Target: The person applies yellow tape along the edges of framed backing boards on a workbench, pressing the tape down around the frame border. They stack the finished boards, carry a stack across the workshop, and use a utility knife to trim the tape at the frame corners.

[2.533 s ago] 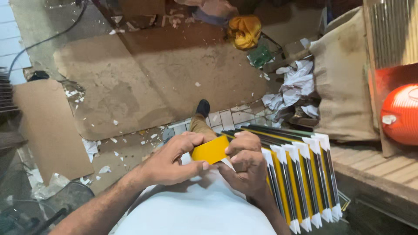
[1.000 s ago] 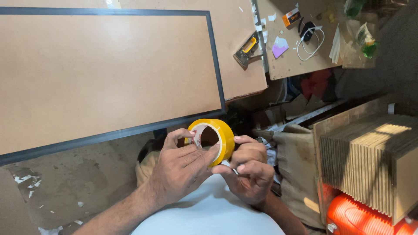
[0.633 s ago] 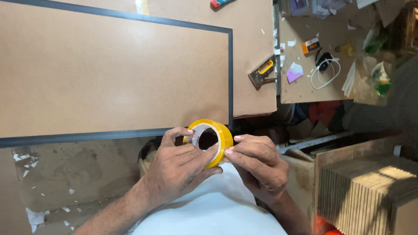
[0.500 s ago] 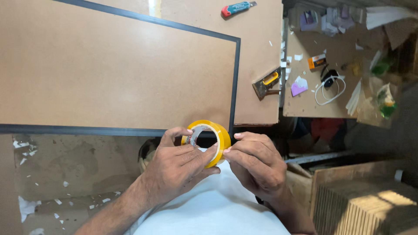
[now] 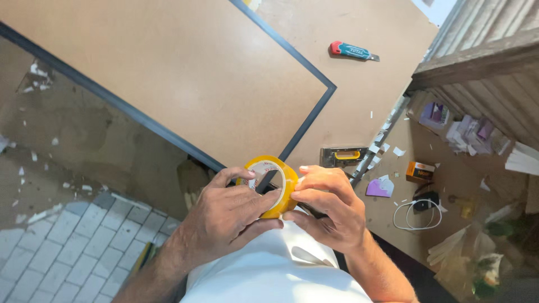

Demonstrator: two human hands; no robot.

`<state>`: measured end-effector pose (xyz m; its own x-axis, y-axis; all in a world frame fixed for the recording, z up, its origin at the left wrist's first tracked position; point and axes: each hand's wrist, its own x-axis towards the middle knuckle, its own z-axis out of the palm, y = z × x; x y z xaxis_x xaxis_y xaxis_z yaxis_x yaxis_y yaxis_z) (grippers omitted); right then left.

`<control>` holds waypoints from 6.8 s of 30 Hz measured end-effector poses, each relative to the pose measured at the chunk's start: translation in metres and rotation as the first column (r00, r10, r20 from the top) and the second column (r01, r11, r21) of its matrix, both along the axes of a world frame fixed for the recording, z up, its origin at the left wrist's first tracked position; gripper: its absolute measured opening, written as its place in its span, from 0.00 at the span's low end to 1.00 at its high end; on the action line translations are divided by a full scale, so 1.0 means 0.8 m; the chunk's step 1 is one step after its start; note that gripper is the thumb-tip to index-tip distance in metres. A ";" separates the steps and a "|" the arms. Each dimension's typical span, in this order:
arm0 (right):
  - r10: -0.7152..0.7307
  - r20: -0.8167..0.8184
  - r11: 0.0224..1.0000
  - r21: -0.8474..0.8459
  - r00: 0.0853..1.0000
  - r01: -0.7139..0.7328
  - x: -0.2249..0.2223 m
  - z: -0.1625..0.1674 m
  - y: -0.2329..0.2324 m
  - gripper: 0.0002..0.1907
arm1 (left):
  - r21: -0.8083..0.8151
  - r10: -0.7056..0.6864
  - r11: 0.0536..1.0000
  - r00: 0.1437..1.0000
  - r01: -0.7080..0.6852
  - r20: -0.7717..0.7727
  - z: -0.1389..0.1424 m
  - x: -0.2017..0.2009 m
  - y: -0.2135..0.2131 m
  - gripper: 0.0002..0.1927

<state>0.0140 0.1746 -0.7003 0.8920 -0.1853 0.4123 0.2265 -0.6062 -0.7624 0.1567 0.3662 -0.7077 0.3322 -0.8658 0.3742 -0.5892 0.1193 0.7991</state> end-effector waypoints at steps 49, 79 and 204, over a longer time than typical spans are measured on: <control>0.554 -0.106 0.832 0.119 0.826 -0.542 -0.081 -0.034 -0.193 0.14 | 0.532 0.536 0.738 0.839 -0.414 -0.090 -0.038 -0.194 -0.138 0.20; 0.678 -0.276 0.647 0.665 0.681 -0.374 -0.020 -0.182 -0.120 0.33 | 0.602 0.823 0.561 0.461 -0.568 -0.331 -0.131 -0.178 -0.099 0.17; 0.241 -0.694 0.966 0.235 0.679 -0.103 -0.029 -0.273 -0.130 0.10 | 0.855 0.908 0.321 0.390 -0.407 -0.155 -0.269 -0.136 -0.065 0.15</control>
